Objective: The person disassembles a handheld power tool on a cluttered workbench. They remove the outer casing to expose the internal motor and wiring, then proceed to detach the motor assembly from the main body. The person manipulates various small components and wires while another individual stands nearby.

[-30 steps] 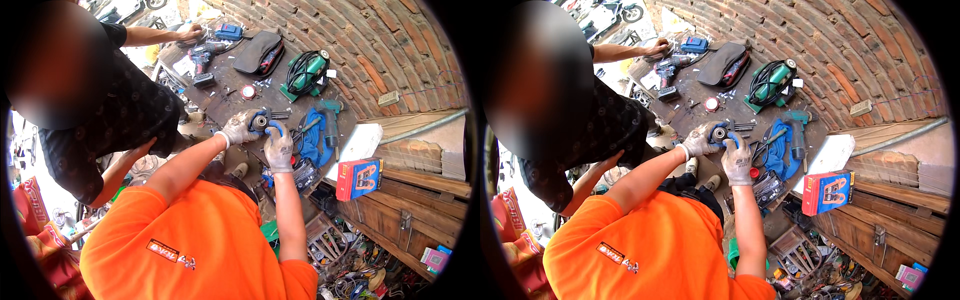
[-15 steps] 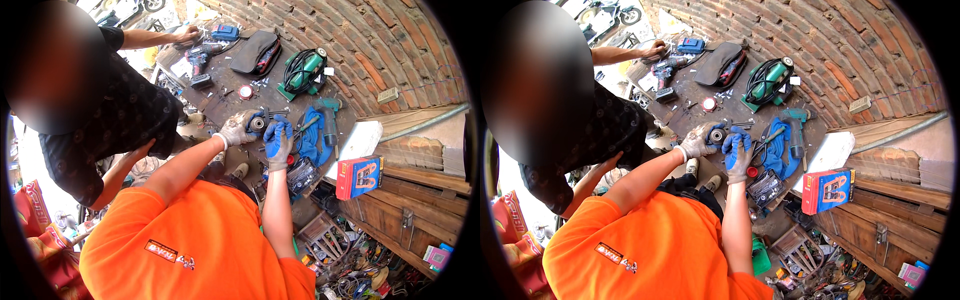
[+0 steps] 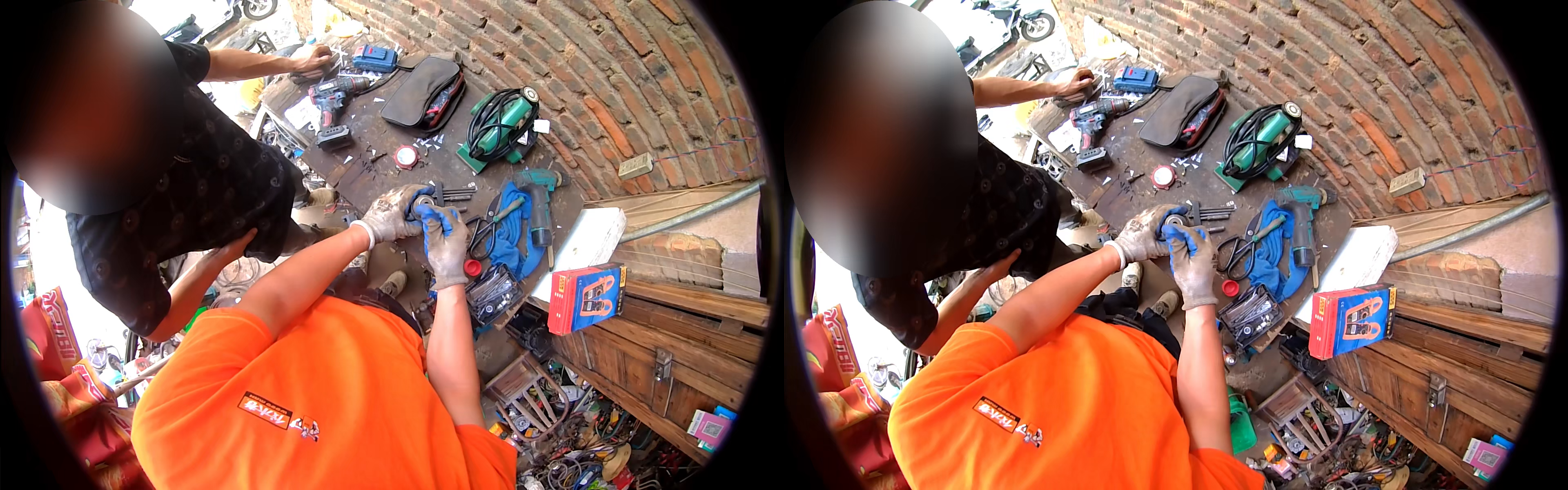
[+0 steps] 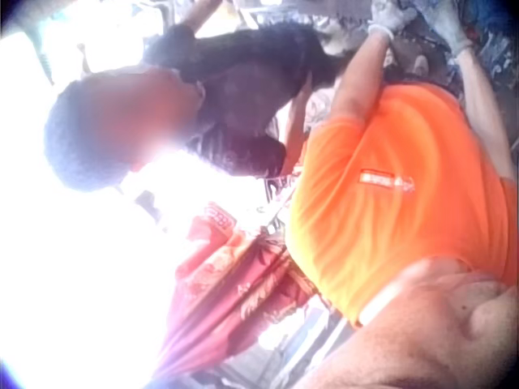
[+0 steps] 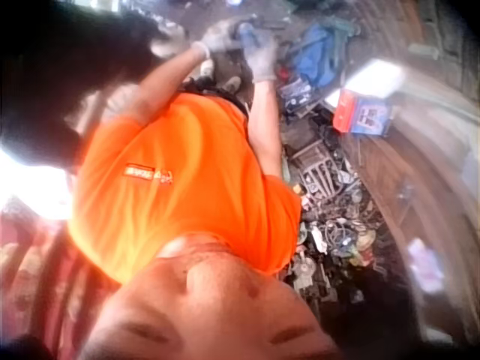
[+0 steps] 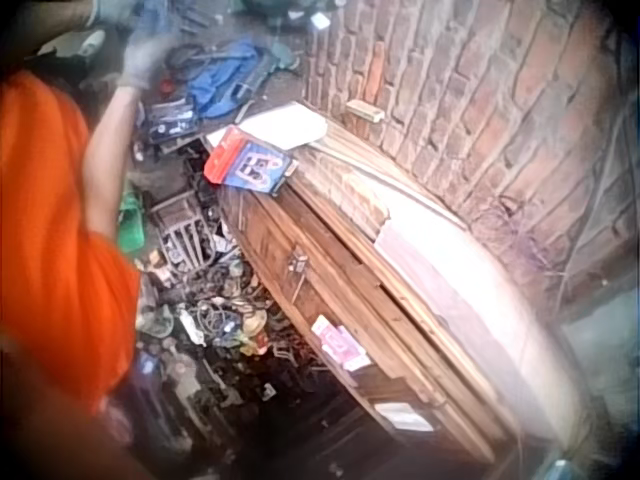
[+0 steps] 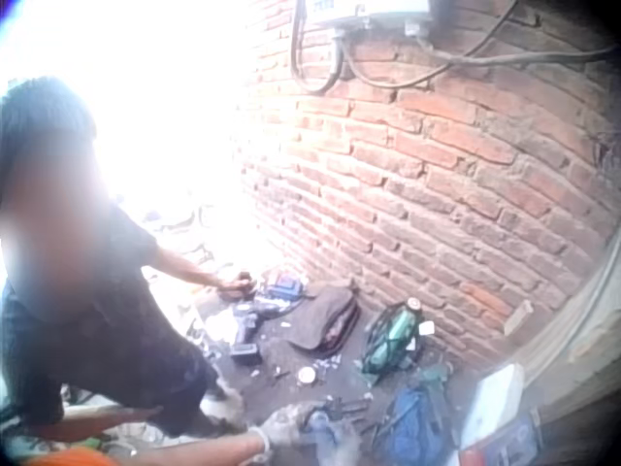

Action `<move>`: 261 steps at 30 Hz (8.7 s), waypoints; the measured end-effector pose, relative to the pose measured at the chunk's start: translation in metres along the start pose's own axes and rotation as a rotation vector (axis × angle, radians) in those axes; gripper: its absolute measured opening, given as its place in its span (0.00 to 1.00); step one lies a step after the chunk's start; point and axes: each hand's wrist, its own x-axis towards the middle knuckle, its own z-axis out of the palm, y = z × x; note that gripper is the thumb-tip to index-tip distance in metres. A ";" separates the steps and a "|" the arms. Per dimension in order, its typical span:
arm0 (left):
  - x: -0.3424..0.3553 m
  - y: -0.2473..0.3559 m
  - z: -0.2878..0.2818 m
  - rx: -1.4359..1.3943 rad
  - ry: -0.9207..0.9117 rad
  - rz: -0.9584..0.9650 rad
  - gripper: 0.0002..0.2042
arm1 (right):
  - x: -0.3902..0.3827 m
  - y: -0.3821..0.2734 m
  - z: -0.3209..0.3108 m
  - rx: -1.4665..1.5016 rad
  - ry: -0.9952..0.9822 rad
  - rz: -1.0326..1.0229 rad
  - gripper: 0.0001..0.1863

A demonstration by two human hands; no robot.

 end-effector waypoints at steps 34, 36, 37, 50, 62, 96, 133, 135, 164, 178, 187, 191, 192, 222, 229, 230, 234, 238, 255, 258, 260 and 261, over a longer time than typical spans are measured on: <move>0.000 0.002 -0.002 -0.005 0.006 -0.001 0.39 | 0.003 0.004 0.004 0.456 0.269 0.128 0.20; 0.002 0.003 -0.004 -0.002 0.005 0.009 0.40 | -0.001 0.014 0.006 0.253 0.249 -0.032 0.19; 0.001 0.001 -0.003 -0.002 0.008 0.008 0.40 | -0.002 0.016 0.008 0.203 0.250 -0.022 0.19; 0.000 0.003 -0.002 -0.012 0.015 -0.027 0.40 | -0.004 0.010 -0.004 0.601 0.317 0.362 0.22; 0.001 0.004 0.000 0.013 0.027 -0.067 0.39 | 0.002 -0.006 -0.005 0.469 0.234 0.170 0.26; 0.023 0.061 -0.042 0.293 0.348 0.496 0.15 | 0.033 -0.066 -0.006 0.165 0.361 0.241 0.09; 0.001 0.013 -0.025 0.091 -0.249 -0.382 0.45 | 0.040 0.006 -0.035 -0.466 0.067 0.015 0.13; 0.000 0.024 -0.031 0.109 -0.285 -0.446 0.45 | 0.076 -0.007 -0.033 -0.306 -0.076 0.646 0.14; -0.019 0.032 0.025 0.466 -0.022 -0.425 0.51 | -0.033 -0.032 -0.055 0.281 0.250 0.303 0.17; -0.012 0.034 0.013 0.221 -0.036 -0.597 0.52 | -0.038 -0.021 0.006 0.303 0.212 0.320 0.18; -0.012 0.032 0.016 0.222 -0.019 -0.589 0.53 | -0.034 -0.015 0.015 0.182 0.207 0.322 0.16; -0.012 0.032 0.016 0.216 -0.030 -0.589 0.52 | -0.034 -0.017 0.017 0.195 0.217 0.315 0.16; -0.011 0.032 0.016 0.216 -0.027 -0.586 0.52 | -0.035 -0.017 0.018 0.218 0.222 0.323 0.16; 0.005 0.048 0.007 0.292 -0.177 -0.672 0.47 | 0.065 -0.080 -0.028 -1.370 -0.719 0.002 0.10; 0.010 0.027 0.003 0.119 -0.164 -0.694 0.51 | 0.056 -0.051 -0.030 -1.432 -0.438 -0.424 0.25; 0.010 0.026 0.006 0.140 -0.160 -0.699 0.51 | 0.055 -0.047 -0.030 -1.358 -0.405 -0.380 0.34; 0.006 0.027 0.004 0.095 -0.178 -0.725 0.52 | 0.047 -0.055 -0.013 -1.123 -0.294 -0.067 0.32; 0.004 0.031 0.001 0.111 -0.185 -0.698 0.52 | 0.033 -0.035 -0.009 -0.463 -0.098 0.130 0.26; 0.002 0.019 -0.001 0.041 -0.161 -0.659 0.54 | 0.024 -0.025 -0.018 -0.449 -0.205 -0.384 0.14; 0.001 0.017 0.003 0.085 -0.129 -0.659 0.54 | 0.031 -0.034 -0.018 0.095 -0.284 0.200 0.14; 0.001 0.018 0.005 0.071 -0.107 -0.647 0.54 | 0.034 -0.034 -0.019 0.405 -0.350 0.424 0.14; 0.001 0.014 0.006 0.042 -0.096 -0.633 0.53 | 0.031 -0.028 -0.015 0.542 -0.304 0.429 0.15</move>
